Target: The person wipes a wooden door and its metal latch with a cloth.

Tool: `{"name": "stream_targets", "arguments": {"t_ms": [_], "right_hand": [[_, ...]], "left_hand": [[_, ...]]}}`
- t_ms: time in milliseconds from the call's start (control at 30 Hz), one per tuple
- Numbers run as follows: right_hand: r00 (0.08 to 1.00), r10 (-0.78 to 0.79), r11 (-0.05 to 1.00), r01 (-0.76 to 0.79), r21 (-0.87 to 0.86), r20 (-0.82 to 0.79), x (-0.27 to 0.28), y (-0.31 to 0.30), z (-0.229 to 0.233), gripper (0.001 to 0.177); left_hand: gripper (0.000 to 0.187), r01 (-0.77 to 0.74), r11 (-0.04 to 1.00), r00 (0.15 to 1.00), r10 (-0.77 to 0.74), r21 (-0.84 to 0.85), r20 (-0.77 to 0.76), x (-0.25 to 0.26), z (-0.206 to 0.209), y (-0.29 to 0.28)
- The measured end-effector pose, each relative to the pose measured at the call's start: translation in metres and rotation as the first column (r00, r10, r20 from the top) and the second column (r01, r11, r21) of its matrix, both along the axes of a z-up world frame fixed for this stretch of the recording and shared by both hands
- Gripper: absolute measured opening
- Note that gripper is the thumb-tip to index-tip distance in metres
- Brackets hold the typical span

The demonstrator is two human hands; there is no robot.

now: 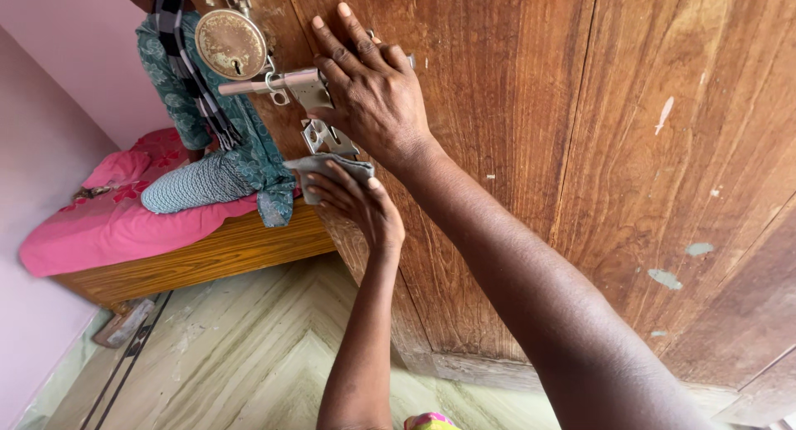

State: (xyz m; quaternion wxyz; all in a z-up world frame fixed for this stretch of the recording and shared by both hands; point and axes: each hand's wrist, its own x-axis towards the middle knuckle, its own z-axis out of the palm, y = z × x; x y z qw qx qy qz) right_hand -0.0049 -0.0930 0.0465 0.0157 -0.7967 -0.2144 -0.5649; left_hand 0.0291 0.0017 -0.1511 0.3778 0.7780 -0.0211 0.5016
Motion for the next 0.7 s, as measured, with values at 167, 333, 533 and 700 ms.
{"name": "stream_targets", "arguments": {"t_ms": [167, 333, 533, 700], "right_hand": [[0.998, 0.051, 0.996, -0.052, 0.075, 0.025, -0.005, 0.007, -0.003, 0.068], [1.000, 0.025, 0.997, -0.026, 0.076, 0.012, -0.010, 0.009, -0.004, 0.064], [1.000, 0.014, 0.998, -0.016, 0.059, 0.025, -0.008, 0.010, -0.003, 0.073], [0.999, 0.013, 0.999, -0.015, 0.045, 0.039, -0.013, 0.007, -0.007, 0.071]], "left_hand": [[0.091, -0.008, 1.000, 1.000, 0.008, 0.021, 0.029, -0.003, 0.000, -0.005], [0.080, 0.013, 1.000, 1.000, -0.013, -0.027, 0.026, -0.001, 0.012, 0.011], [0.074, -0.039, 0.986, 0.991, 0.018, 0.163, 0.130, 0.013, 0.048, 0.067], [0.071, -0.021, 0.922, 0.997, -0.008, 0.386, 0.071, 0.024, 0.087, 0.109]]}}
